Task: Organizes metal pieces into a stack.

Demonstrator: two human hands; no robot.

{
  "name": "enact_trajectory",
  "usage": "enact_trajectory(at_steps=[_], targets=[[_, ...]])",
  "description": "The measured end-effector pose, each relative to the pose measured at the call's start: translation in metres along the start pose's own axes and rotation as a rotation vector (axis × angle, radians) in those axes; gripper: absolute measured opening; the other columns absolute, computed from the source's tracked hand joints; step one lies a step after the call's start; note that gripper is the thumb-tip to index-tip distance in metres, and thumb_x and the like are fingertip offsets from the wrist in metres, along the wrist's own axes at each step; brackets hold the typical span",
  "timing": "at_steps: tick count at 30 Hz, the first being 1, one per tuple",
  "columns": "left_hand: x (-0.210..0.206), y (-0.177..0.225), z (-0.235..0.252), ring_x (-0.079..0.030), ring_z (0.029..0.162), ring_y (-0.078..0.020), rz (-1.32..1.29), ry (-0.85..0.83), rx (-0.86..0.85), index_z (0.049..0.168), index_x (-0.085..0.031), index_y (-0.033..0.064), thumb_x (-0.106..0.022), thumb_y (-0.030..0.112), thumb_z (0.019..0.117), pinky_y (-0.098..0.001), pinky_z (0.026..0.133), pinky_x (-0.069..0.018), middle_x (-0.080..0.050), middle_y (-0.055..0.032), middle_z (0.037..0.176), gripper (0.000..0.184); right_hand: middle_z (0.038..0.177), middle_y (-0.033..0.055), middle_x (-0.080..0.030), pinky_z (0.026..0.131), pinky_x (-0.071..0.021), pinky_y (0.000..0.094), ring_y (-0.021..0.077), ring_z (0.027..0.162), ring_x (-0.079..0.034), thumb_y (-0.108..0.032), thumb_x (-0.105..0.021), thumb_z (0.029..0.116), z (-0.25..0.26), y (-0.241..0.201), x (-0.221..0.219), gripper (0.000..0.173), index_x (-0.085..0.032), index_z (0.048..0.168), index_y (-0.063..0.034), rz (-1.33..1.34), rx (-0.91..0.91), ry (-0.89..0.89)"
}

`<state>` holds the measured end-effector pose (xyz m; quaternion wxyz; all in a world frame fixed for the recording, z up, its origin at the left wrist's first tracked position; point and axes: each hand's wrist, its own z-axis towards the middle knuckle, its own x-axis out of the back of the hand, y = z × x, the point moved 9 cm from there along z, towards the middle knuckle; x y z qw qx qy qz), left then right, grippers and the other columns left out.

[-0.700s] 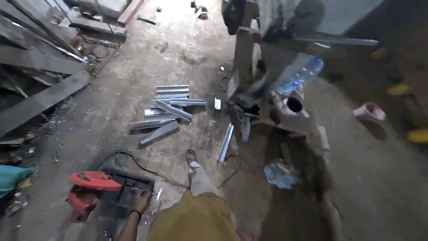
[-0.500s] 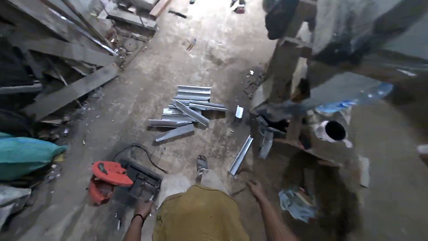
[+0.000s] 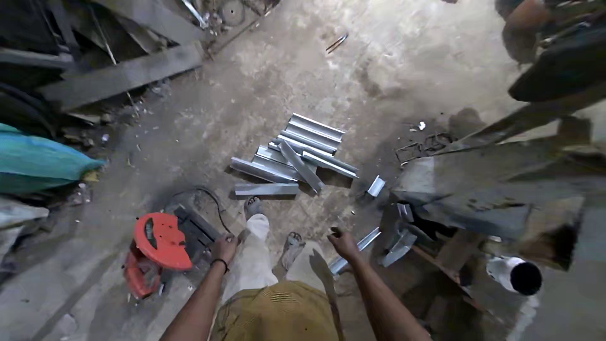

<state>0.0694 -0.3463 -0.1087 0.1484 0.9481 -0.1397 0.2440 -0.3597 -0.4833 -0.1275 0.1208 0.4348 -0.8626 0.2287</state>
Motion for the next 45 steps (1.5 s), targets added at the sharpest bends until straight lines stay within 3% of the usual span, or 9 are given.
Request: enact_trajectory(at_steps=[7, 11, 15, 17, 20, 24, 31, 37, 45], targets=[[-0.094, 0.028, 0.204, -0.067, 0.112, -0.0334, -0.082, -0.242, 0.242, 0.13, -0.065, 0.0028, -0.053, 0.044, 0.1059, -0.0534, 0.101, -0.0504, -0.07, -0.02, 0.12, 0.049, 0.129, 0.0155, -0.067, 0.103, -0.0495, 0.0574, 0.0334, 0.118, -0.065, -0.028, -0.06, 0.1005, 0.171, -0.049, -0.124, 0.051, -0.051, 0.148, -0.0115, -0.309, -0.054, -0.279], [-0.177, 0.014, 0.33, -0.069, 0.102, -0.0358, -0.346, -0.21, 0.461, 0.135, -0.057, -0.0039, -0.048, 0.056, 0.1047, -0.0521, 0.091, -0.0557, -0.068, -0.0256, 0.118, 0.068, 0.147, 0.0181, -0.054, 0.107, -0.0466, 0.0588, 0.0377, 0.132, -0.056, -0.024, -0.063, 0.0969, 0.317, -0.094, -0.176, 0.059, -0.046, 0.152, -0.0114, -0.57, 0.077, -0.336], [-0.252, 0.013, 0.425, -0.058, 0.123, -0.0409, -0.688, -0.189, 0.587, 0.148, -0.045, 0.0017, -0.058, 0.063, 0.0972, -0.0569, 0.099, -0.051, -0.056, -0.027, 0.14, 0.081, 0.148, 0.0213, -0.052, 0.107, -0.0452, 0.0615, 0.0422, 0.136, -0.05, -0.025, -0.072, 0.093, 0.447, -0.096, -0.208, 0.061, -0.051, 0.148, -0.0083, -0.701, 0.237, -0.178], [-0.279, 0.013, 0.458, -0.049, 0.136, -0.042, -0.792, -0.196, 0.67, 0.154, -0.036, 0.0035, -0.06, 0.072, 0.09, -0.061, 0.105, -0.0448, -0.046, -0.0257, 0.151, 0.096, 0.148, 0.02, -0.052, 0.106, -0.0439, 0.0631, 0.0422, 0.138, -0.048, -0.028, -0.081, 0.0829, 0.487, -0.092, -0.22, 0.076, -0.049, 0.149, -0.0083, -0.781, 0.322, -0.108], [-0.308, 0.018, 0.484, -0.041, 0.143, -0.041, -0.927, -0.185, 0.747, 0.157, -0.031, 0.0068, -0.061, 0.075, 0.0861, -0.0634, 0.108, -0.041, -0.038, -0.0229, 0.158, 0.103, 0.146, 0.0174, -0.055, 0.109, -0.0375, 0.0648, 0.0396, 0.137, -0.049, -0.026, -0.084, 0.0766, 0.509, -0.083, -0.232, 0.081, -0.05, 0.149, -0.012, -0.854, 0.362, -0.064], [-0.322, 0.017, 0.493, -0.037, 0.146, -0.0398, -1.038, -0.055, 0.808, 0.156, -0.031, 0.0043, -0.07, 0.061, 0.0889, -0.0628, 0.111, -0.04, -0.035, -0.0229, 0.159, 0.096, 0.133, 0.0194, -0.061, 0.106, -0.0407, 0.0628, 0.039, 0.126, -0.057, -0.024, -0.082, 0.0813, 0.509, -0.072, -0.232, 0.058, -0.063, 0.135, -0.0136, -0.787, 0.419, 0.02], [-0.265, 0.024, 0.49, -0.057, 0.124, -0.04, -0.957, 0.161, 0.593, 0.156, -0.029, 0.009, -0.078, 0.055, 0.0816, -0.058, 0.095, -0.0529, -0.05, -0.025, 0.143, 0.1, 0.128, 0.0149, -0.067, 0.1, -0.048, 0.0591, 0.0349, 0.119, -0.063, -0.049, -0.077, 0.0837, 0.495, -0.117, -0.215, 0.058, -0.067, 0.126, -0.0111, -0.661, 0.544, -0.033], [-0.217, 0.068, 0.532, -0.051, 0.134, -0.0387, -0.943, 0.082, 0.525, 0.161, -0.017, 0.0146, -0.073, 0.064, 0.0855, -0.0559, 0.101, -0.0508, -0.042, -0.0228, 0.153, 0.106, 0.157, 0.0201, -0.042, 0.112, -0.04, 0.0586, 0.0403, 0.144, -0.041, -0.057, -0.087, 0.0684, 0.518, -0.174, -0.21, 0.111, -0.039, 0.156, -0.0079, -0.653, 0.626, 0.02], [-0.25, 0.068, 0.569, -0.042, 0.145, -0.0327, -1.059, -0.038, 0.492, 0.162, -0.017, 0.0183, -0.074, 0.061, 0.0856, -0.0544, 0.113, -0.0443, -0.037, -0.0151, 0.16, 0.105, 0.156, 0.0172, -0.042, 0.106, -0.0413, 0.0616, 0.0402, 0.139, -0.044, -0.04, -0.093, 0.0662, 0.559, -0.16, -0.24, 0.112, -0.035, 0.158, -0.0113, -0.729, 0.384, -0.047]])
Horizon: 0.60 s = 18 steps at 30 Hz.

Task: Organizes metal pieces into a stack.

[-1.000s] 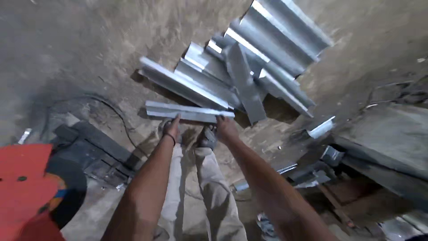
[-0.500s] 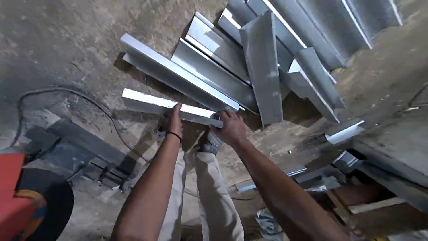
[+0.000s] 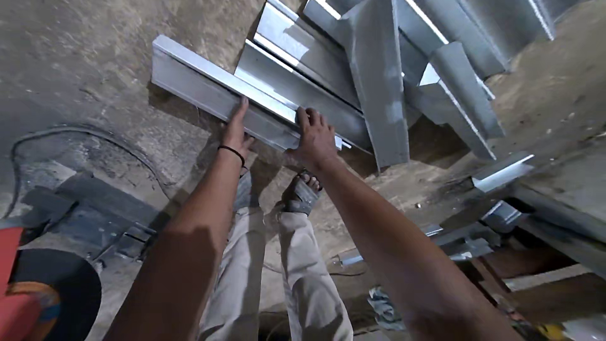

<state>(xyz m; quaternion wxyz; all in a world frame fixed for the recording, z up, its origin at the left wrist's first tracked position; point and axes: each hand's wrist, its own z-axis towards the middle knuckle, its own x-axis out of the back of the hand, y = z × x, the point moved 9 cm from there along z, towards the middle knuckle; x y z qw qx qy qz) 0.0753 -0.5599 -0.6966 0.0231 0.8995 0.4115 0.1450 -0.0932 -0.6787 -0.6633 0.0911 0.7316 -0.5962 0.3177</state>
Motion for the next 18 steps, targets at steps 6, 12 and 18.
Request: enact_trajectory(at_steps=[6, 12, 18], targets=[[-0.007, -0.007, 0.001, -0.047, 0.141, -0.029, -0.006, -0.056, 0.002, 0.155, -0.036, 0.0161, -0.071, 0.063, 0.0872, -0.0523, 0.111, -0.0457, -0.046, -0.0118, 0.154, 0.089, 0.133, 0.0166, -0.06, 0.098, -0.0468, 0.0586, 0.0383, 0.127, -0.054, -0.03, -0.086, 0.0711, 0.008, 0.008, 0.009, 0.074, -0.059, 0.137, -0.012, 0.071, 0.001, 0.048], [-0.019, -0.031, -0.016, -0.046, 0.142, -0.0269, -0.122, -0.164, 0.009, 0.153, -0.042, 0.021, -0.063, 0.056, 0.096, -0.0541, 0.112, -0.0439, -0.047, -0.0074, 0.155, 0.071, 0.125, 0.0187, -0.064, 0.086, -0.055, 0.0604, 0.038, 0.108, -0.066, -0.019, -0.088, 0.0729, -0.002, 0.028, 0.026, 0.059, -0.064, 0.126, -0.009, 0.256, 0.095, -0.055], [-0.021, -0.067, -0.018, -0.054, 0.128, -0.0265, -0.192, -0.135, 0.018, 0.149, -0.042, 0.0107, -0.042, 0.039, 0.1092, -0.0481, 0.105, -0.0468, -0.052, -0.0131, 0.144, 0.048, 0.108, 0.0151, -0.068, 0.086, -0.0556, 0.0543, 0.0301, 0.097, -0.068, -0.044, -0.075, 0.09, -0.035, 0.035, 0.019, 0.046, -0.067, 0.114, -0.0048, 0.386, 0.169, -0.038]])
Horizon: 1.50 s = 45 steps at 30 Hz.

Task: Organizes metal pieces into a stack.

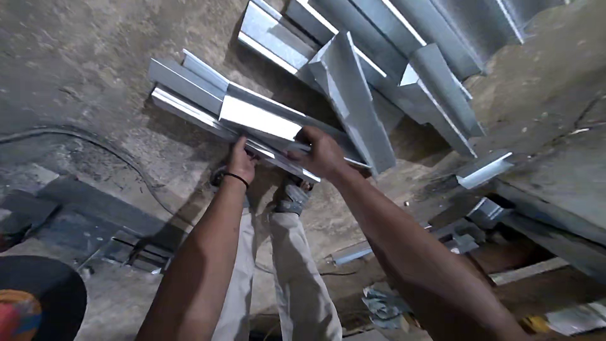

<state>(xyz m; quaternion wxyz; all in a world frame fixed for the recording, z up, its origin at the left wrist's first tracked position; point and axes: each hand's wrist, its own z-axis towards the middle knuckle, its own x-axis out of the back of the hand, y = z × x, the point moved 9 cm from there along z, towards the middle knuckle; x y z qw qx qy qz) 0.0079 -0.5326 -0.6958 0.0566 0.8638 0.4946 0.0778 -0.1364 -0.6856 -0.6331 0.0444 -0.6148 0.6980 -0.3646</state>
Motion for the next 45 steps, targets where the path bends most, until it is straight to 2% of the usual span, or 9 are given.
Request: enact_trajectory(at_steps=[3, 7, 13, 18, 22, 29, 38, 42, 45], targets=[[0.001, -0.003, -0.001, -0.053, 0.131, -0.0282, 0.097, 0.031, 0.019, 0.15, -0.041, 0.0084, -0.045, 0.035, 0.1094, -0.0474, 0.106, -0.0478, -0.051, -0.015, 0.147, 0.048, 0.108, 0.015, -0.069, 0.088, -0.0561, 0.0528, 0.0301, 0.099, -0.069, -0.036, -0.062, 0.102, -0.006, 0.003, -0.005, 0.033, -0.067, 0.114, -0.0051, -0.015, 0.0, 0.094], [0.003, 0.0, 0.007, -0.047, 0.141, -0.0312, 0.205, 0.053, 0.023, 0.158, -0.028, 0.0112, -0.064, 0.055, 0.0969, -0.0517, 0.111, -0.0464, -0.043, -0.016, 0.156, 0.083, 0.111, 0.0165, -0.072, 0.09, -0.056, 0.056, 0.0333, 0.103, -0.071, -0.036, -0.055, 0.1055, -0.01, 0.001, 0.018, 0.037, -0.064, 0.121, -0.0036, -0.016, -0.066, 0.242], [-0.009, 0.038, -0.009, -0.045, 0.141, -0.0356, 0.212, 0.377, -0.122, 0.162, -0.011, 0.0136, -0.09, 0.051, 0.0727, -0.0592, 0.106, -0.0476, -0.04, -0.022, 0.155, 0.125, 0.093, 0.0119, -0.07, 0.073, -0.0582, 0.0478, 0.0249, 0.08, -0.07, -0.038, -0.052, 0.1069, -0.018, 0.01, 0.052, 0.037, -0.06, 0.119, -0.0037, 0.055, -0.068, 0.443], [-0.008, 0.042, -0.005, -0.054, 0.128, -0.0353, 0.311, 0.496, -0.079, 0.154, -0.028, 0.0039, -0.088, 0.038, 0.0695, -0.0564, 0.097, -0.0528, -0.052, -0.0238, 0.14, 0.109, 0.104, 0.014, -0.068, 0.081, -0.0577, 0.0495, 0.0258, 0.089, -0.069, -0.041, -0.059, 0.1025, -0.024, 0.029, 0.053, 0.045, -0.056, 0.127, -0.0033, 0.161, -0.134, 0.318], [0.013, 0.03, -0.002, -0.056, 0.125, -0.0353, 0.211, 0.364, -0.045, 0.152, -0.033, 0.0084, -0.082, 0.032, 0.076, -0.059, 0.093, -0.054, -0.054, -0.0213, 0.138, 0.094, 0.108, 0.0167, -0.07, 0.083, -0.0573, 0.0589, 0.0328, 0.094, -0.07, -0.04, -0.089, 0.0747, -0.031, 0.031, 0.054, 0.081, -0.05, 0.14, -0.0091, 0.072, -0.159, 0.229], [0.027, 0.011, 0.007, -0.06, 0.121, -0.028, 0.011, 0.078, -0.105, 0.142, -0.049, 0.01, -0.066, 0.018, 0.0891, -0.0532, 0.095, -0.0529, -0.06, -0.0143, 0.134, 0.056, 0.112, 0.0197, -0.071, 0.088, -0.0537, 0.0652, 0.0392, 0.103, -0.07, -0.027, -0.082, 0.0855, -0.027, 0.02, 0.05, 0.064, -0.054, 0.14, -0.0112, -0.055, -0.151, 0.14], [0.11, -0.033, -0.04, -0.066, 0.096, -0.0268, -0.283, 0.027, -0.072, 0.114, -0.052, 0.0128, -0.049, 0.013, 0.0878, -0.0526, 0.079, -0.0564, -0.066, -0.0122, 0.107, 0.027, 0.102, 0.0126, -0.072, 0.083, -0.0562, 0.058, 0.0286, 0.092, -0.071, -0.055, -0.078, 0.0847, -0.005, -0.014, 0.033, 0.067, -0.059, 0.134, -0.0126, -0.02, 0.003, -0.114], [0.13, -0.038, -0.054, -0.072, 0.089, -0.0243, -0.417, -0.099, -0.218, 0.103, -0.062, 0.0105, -0.064, 0.027, 0.0768, -0.0472, 0.073, -0.0616, -0.073, -0.0114, 0.096, 0.031, 0.1, 0.0141, -0.07, 0.077, -0.0568, 0.0599, 0.0326, 0.085, -0.07, -0.047, -0.076, 0.09, 0.018, -0.036, 0.001, 0.068, -0.047, 0.144, -0.0171, -0.054, 0.098, -0.269], [0.096, -0.027, -0.063, -0.069, 0.107, -0.0289, -0.501, -0.625, -0.175, 0.145, -0.056, 0.0133, -0.08, 0.074, 0.0644, -0.0543, 0.09, -0.0582, -0.068, -0.0122, 0.125, 0.103, 0.109, 0.0143, -0.07, 0.082, -0.0581, 0.0537, 0.0282, 0.089, -0.07, -0.044, -0.074, 0.0928, 0.039, -0.057, -0.014, 0.065, -0.048, 0.144, -0.0123, 0.019, 0.231, -0.257]])
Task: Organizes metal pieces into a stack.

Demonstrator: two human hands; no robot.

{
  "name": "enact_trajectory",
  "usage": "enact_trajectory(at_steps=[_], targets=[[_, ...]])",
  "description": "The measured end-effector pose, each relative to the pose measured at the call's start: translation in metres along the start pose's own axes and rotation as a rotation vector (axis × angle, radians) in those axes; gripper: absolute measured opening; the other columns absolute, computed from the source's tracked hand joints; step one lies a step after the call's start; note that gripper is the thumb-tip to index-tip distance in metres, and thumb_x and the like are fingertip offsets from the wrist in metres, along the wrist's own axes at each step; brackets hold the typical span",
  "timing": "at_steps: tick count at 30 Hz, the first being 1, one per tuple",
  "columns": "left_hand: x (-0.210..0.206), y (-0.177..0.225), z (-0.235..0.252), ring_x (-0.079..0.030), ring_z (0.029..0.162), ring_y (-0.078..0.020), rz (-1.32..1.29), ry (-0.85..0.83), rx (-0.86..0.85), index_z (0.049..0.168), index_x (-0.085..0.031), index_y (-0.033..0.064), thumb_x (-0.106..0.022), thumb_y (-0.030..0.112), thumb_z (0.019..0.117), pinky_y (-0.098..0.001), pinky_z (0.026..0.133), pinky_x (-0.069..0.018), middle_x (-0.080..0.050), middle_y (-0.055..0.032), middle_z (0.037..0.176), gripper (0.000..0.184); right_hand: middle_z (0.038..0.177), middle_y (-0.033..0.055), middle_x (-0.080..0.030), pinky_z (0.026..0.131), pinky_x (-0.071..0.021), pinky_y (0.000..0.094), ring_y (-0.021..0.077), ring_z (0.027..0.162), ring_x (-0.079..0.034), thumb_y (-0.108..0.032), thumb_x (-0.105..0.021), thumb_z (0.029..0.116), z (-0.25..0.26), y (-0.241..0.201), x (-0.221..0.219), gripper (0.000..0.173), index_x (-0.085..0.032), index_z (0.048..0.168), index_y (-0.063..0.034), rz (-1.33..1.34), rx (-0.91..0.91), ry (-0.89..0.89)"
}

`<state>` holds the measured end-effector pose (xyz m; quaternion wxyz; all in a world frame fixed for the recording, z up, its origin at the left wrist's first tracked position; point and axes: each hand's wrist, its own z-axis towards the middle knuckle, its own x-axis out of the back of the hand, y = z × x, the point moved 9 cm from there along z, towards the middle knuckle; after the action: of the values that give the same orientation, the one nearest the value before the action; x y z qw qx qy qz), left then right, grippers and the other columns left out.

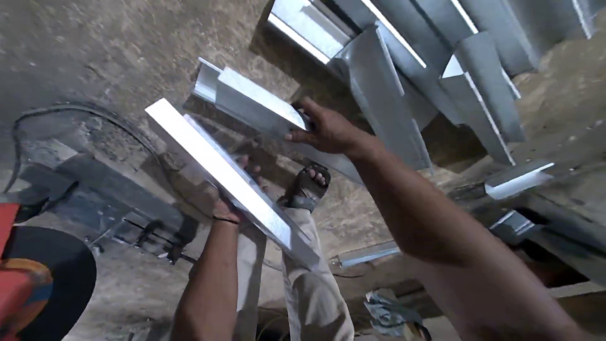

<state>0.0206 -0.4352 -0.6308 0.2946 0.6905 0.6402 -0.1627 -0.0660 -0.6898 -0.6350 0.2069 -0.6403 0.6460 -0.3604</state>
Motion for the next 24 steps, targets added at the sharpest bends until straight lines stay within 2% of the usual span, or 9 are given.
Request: enact_trajectory(at_steps=[1, 3, 5, 8, 12, 14, 18, 20, 24], targets=[[-0.011, -0.006, 0.002, -0.069, 0.106, -0.0308, -0.072, -0.088, 0.053, 0.146, -0.055, 0.0141, -0.077, 0.078, 0.0623, -0.0556, 0.089, -0.0586, -0.067, -0.013, 0.126, 0.108, 0.115, 0.0149, -0.069, 0.087, -0.0576, 0.0508, 0.0266, 0.095, -0.07, -0.042, -0.073, 0.0933, 0.009, -0.004, -0.001, 0.064, -0.049, 0.143, -0.0103, 0.022, 0.033, 0.018], [-0.017, -0.017, 0.008, -0.067, 0.113, -0.0353, -0.188, -0.197, 0.088, 0.143, -0.057, 0.0154, -0.064, 0.083, 0.0728, -0.0593, 0.092, -0.057, -0.065, -0.0145, 0.133, 0.098, 0.125, 0.017, -0.063, 0.093, -0.0553, 0.0474, 0.0261, 0.105, -0.066, -0.044, -0.073, 0.093, 0.026, -0.007, -0.001, 0.062, -0.054, 0.141, -0.0101, 0.026, 0.044, 0.06], [-0.016, -0.023, 0.015, -0.064, 0.122, -0.037, -0.228, -0.193, 0.077, 0.143, -0.059, 0.0177, -0.052, 0.09, 0.0732, -0.0636, 0.098, -0.0521, -0.064, -0.0145, 0.137, 0.101, 0.13, 0.0197, -0.058, 0.093, -0.0543, 0.0482, 0.0291, 0.108, -0.064, -0.048, -0.073, 0.0924, 0.042, -0.009, 0.002, 0.061, -0.06, 0.14, -0.0119, -0.034, -0.004, 0.108], [-0.009, -0.03, 0.023, -0.065, 0.115, -0.0354, -0.298, -0.183, 0.05, 0.142, -0.059, 0.0182, -0.053, 0.091, 0.0707, -0.0685, 0.099, -0.0477, -0.067, -0.0122, 0.126, 0.102, 0.132, 0.0203, -0.057, 0.098, -0.0505, 0.0509, 0.0358, 0.117, -0.058, -0.049, -0.067, 0.0961, 0.052, -0.006, 0.003, 0.052, -0.066, 0.138, -0.0179, -0.215, -0.131, 0.213], [-0.015, -0.026, 0.019, -0.064, 0.121, -0.0361, -0.305, -0.06, 0.004, 0.152, -0.049, 0.0234, -0.024, 0.092, 0.0832, -0.0713, 0.1, -0.0456, -0.065, -0.0123, 0.133, 0.1, 0.146, 0.0188, -0.052, 0.095, -0.0465, 0.0669, 0.0449, 0.134, -0.048, -0.056, -0.057, 0.0993, 0.05, 0.008, -0.007, 0.067, -0.044, 0.156, -0.0239, -0.381, -0.215, 0.171], [-0.018, -0.022, 0.016, -0.062, 0.123, -0.0364, -0.332, -0.04, -0.017, 0.153, -0.046, 0.0221, -0.024, 0.092, 0.0828, -0.0695, 0.101, -0.0461, -0.063, -0.0135, 0.134, 0.101, 0.145, 0.0192, -0.052, 0.094, -0.0478, 0.0668, 0.0452, 0.132, -0.049, -0.051, -0.063, 0.097, 0.041, 0.013, -0.012, 0.07, -0.042, 0.157, -0.0217, -0.39, -0.219, 0.158], [-0.021, -0.016, 0.011, -0.065, 0.121, -0.0359, -0.427, -0.016, -0.059, 0.144, -0.055, 0.0181, -0.036, 0.092, 0.08, -0.0622, 0.097, -0.0537, -0.065, -0.015, 0.135, 0.1, 0.135, 0.0213, -0.059, 0.09, -0.0505, 0.0644, 0.0449, 0.12, -0.059, -0.051, -0.059, 0.1004, 0.021, 0.032, -0.014, 0.063, -0.044, 0.156, -0.0246, -0.392, -0.236, 0.211], [-0.019, -0.017, 0.013, -0.06, 0.128, -0.0384, -0.51, -0.215, -0.026, 0.147, -0.054, 0.016, -0.051, 0.08, 0.0843, -0.0657, 0.103, -0.0479, -0.06, -0.0159, 0.142, 0.09, 0.135, 0.0213, -0.06, 0.087, -0.0528, 0.0638, 0.0444, 0.113, -0.064, -0.051, -0.056, 0.1023, 0.018, 0.03, -0.014, 0.063, -0.042, 0.157, -0.0223, -0.405, -0.222, 0.179], [-0.031, -0.014, 0.01, -0.066, 0.117, -0.0402, -0.533, -0.167, 0.064, 0.141, -0.058, 0.014, -0.059, 0.067, 0.0892, -0.0674, 0.093, -0.0531, -0.067, -0.0161, 0.132, 0.074, 0.145, 0.015, -0.059, 0.09, -0.0524, 0.066, 0.0421, 0.114, -0.066, -0.054, -0.048, 0.1044, 0.017, 0.014, -0.015, 0.061, -0.049, 0.153, -0.0177, -0.388, -0.169, 0.142]])
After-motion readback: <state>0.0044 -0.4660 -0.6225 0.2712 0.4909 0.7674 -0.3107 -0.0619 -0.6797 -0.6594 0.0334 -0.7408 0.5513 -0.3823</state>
